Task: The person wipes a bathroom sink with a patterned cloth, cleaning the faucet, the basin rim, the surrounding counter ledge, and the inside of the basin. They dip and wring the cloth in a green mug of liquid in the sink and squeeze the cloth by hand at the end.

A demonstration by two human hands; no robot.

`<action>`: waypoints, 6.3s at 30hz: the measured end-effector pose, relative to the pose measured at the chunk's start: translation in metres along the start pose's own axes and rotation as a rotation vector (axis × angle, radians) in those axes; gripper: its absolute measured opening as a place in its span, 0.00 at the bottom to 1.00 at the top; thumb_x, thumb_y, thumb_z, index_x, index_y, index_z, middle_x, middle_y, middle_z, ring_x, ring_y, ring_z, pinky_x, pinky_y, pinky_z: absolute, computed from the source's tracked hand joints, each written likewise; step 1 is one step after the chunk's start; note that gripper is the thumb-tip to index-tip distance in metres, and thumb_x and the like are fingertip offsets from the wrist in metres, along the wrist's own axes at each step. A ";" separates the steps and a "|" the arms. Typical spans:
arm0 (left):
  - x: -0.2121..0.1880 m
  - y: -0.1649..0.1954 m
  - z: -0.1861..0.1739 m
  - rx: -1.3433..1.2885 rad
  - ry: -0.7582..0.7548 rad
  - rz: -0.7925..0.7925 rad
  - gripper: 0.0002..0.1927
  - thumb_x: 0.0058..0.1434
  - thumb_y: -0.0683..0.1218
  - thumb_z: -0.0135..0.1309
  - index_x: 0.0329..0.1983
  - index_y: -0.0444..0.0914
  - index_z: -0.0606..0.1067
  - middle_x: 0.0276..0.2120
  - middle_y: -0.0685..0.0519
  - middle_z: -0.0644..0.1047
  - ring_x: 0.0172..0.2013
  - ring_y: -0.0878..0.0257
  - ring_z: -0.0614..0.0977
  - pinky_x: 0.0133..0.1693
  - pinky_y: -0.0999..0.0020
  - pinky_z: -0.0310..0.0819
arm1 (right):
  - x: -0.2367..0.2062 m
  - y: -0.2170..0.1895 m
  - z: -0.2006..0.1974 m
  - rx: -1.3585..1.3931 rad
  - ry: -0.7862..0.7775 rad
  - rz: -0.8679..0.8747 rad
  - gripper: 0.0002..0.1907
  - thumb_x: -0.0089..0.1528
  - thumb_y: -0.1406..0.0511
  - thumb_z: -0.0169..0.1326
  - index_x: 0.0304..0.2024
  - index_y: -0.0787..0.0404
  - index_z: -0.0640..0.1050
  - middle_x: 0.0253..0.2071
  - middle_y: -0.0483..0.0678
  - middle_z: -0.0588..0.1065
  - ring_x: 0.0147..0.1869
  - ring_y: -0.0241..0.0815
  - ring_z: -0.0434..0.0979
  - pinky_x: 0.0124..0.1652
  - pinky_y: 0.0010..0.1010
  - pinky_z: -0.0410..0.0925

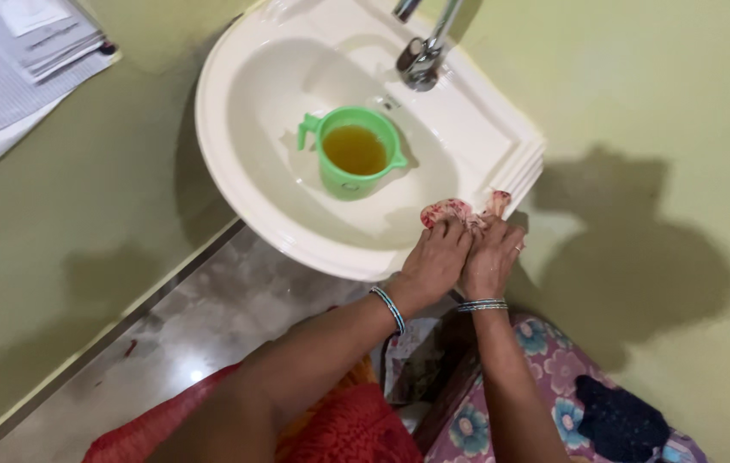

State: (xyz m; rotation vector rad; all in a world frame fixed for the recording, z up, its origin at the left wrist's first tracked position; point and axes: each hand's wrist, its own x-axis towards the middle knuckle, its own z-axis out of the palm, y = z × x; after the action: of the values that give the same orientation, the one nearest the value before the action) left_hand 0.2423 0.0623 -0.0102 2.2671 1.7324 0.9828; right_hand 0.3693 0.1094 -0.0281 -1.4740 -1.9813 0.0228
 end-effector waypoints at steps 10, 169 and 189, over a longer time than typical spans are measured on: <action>-0.085 -0.027 -0.053 0.291 -0.033 0.060 0.23 0.61 0.45 0.47 0.60 0.32 0.70 0.63 0.37 0.67 0.64 0.45 0.68 0.62 0.48 0.60 | -0.044 -0.080 -0.009 -0.014 -0.105 -0.049 0.16 0.63 0.67 0.55 0.53 0.65 0.72 0.53 0.64 0.64 0.58 0.68 0.66 0.55 0.57 0.62; 0.008 -0.253 -0.173 0.139 0.238 -0.608 0.44 0.67 0.60 0.49 0.77 0.36 0.47 0.76 0.41 0.47 0.75 0.48 0.45 0.67 0.37 0.34 | 0.234 -0.291 0.289 -0.076 -0.228 -0.772 0.21 0.61 0.55 0.54 0.49 0.63 0.79 0.60 0.62 0.71 0.68 0.64 0.65 0.62 0.62 0.56; 0.005 -0.260 -0.165 0.218 0.235 -0.612 0.41 0.70 0.62 0.42 0.78 0.38 0.47 0.76 0.44 0.49 0.76 0.50 0.46 0.68 0.40 0.35 | 0.312 -0.177 0.250 -0.180 -0.147 -0.143 0.27 0.59 0.63 0.56 0.61 0.62 0.72 0.60 0.62 0.68 0.64 0.68 0.65 0.55 0.60 0.64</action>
State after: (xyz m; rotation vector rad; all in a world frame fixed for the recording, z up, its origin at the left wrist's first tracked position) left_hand -0.0624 0.1085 -0.0002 1.5701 2.5165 0.9755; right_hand 0.0454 0.4029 -0.0029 -1.4738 -2.2542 -0.1143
